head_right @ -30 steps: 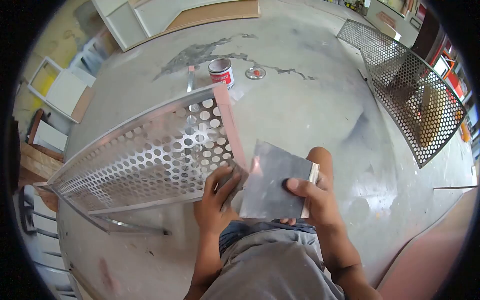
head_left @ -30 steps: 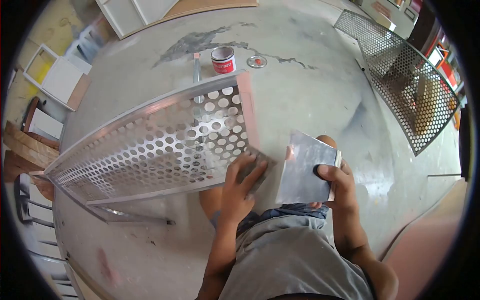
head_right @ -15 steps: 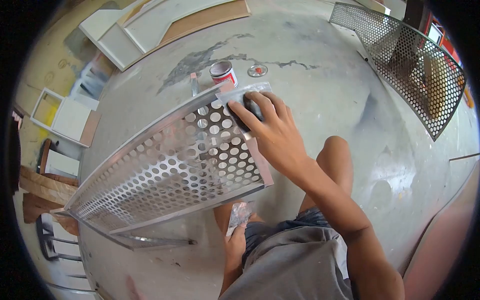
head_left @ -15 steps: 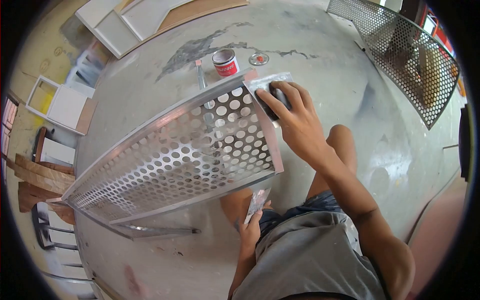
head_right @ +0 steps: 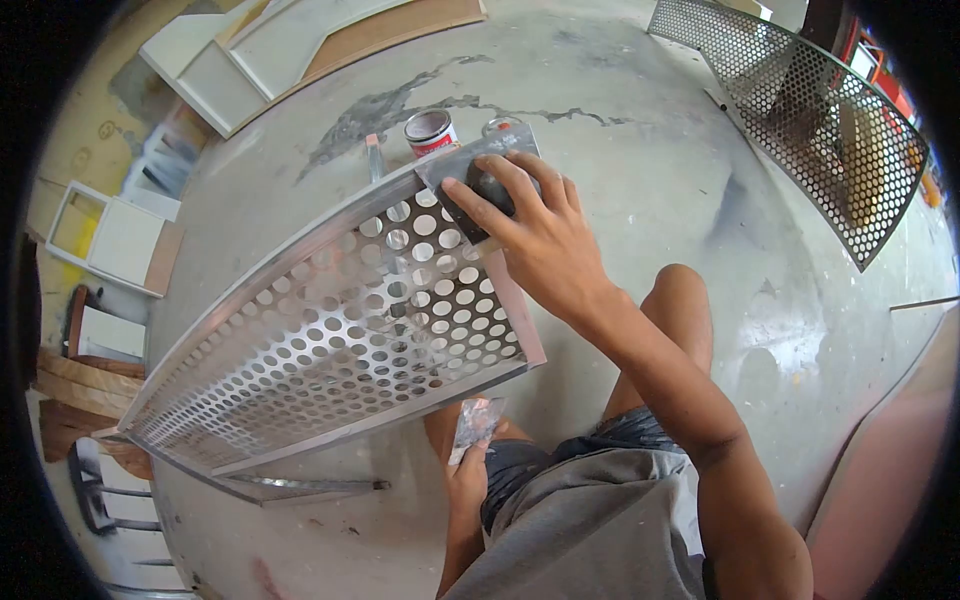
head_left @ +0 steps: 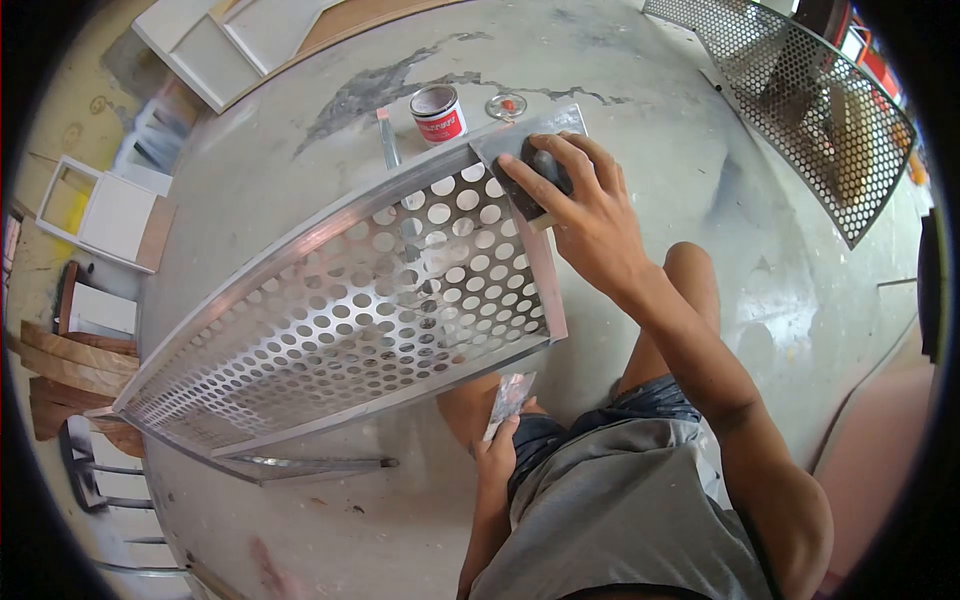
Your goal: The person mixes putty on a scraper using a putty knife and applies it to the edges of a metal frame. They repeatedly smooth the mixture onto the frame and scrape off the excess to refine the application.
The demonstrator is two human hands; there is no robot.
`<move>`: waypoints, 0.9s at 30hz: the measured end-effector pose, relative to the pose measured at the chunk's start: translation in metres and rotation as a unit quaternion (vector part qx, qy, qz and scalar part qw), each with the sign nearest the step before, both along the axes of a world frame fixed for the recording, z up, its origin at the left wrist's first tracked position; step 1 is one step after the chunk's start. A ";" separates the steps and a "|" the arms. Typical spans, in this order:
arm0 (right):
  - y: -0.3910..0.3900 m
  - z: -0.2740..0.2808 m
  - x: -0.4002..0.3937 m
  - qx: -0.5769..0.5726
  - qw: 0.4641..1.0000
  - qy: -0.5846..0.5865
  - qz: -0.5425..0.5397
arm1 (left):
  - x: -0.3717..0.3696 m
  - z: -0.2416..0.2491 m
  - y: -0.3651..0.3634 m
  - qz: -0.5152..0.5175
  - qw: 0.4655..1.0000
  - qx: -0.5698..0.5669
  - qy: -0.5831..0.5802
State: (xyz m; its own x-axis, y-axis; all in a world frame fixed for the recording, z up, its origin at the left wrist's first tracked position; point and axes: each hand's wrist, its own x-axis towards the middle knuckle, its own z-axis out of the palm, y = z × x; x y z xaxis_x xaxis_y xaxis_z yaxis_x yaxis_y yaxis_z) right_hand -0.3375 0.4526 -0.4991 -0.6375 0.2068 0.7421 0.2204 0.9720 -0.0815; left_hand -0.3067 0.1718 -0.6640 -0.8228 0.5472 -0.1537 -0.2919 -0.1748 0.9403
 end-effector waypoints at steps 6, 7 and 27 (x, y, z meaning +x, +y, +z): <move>0.003 -0.010 0.001 0.009 1.000 -0.011 0.002 | 0.003 0.007 0.007 -0.028 0.999 -0.011 0.024; 0.002 -0.013 0.003 -0.002 1.000 -0.010 0.007 | 0.004 0.007 0.007 -0.022 1.000 -0.010 0.013; 0.002 -0.012 -0.012 0.013 1.000 0.003 0.004 | 0.000 -0.005 0.008 -0.024 1.000 0.016 -0.011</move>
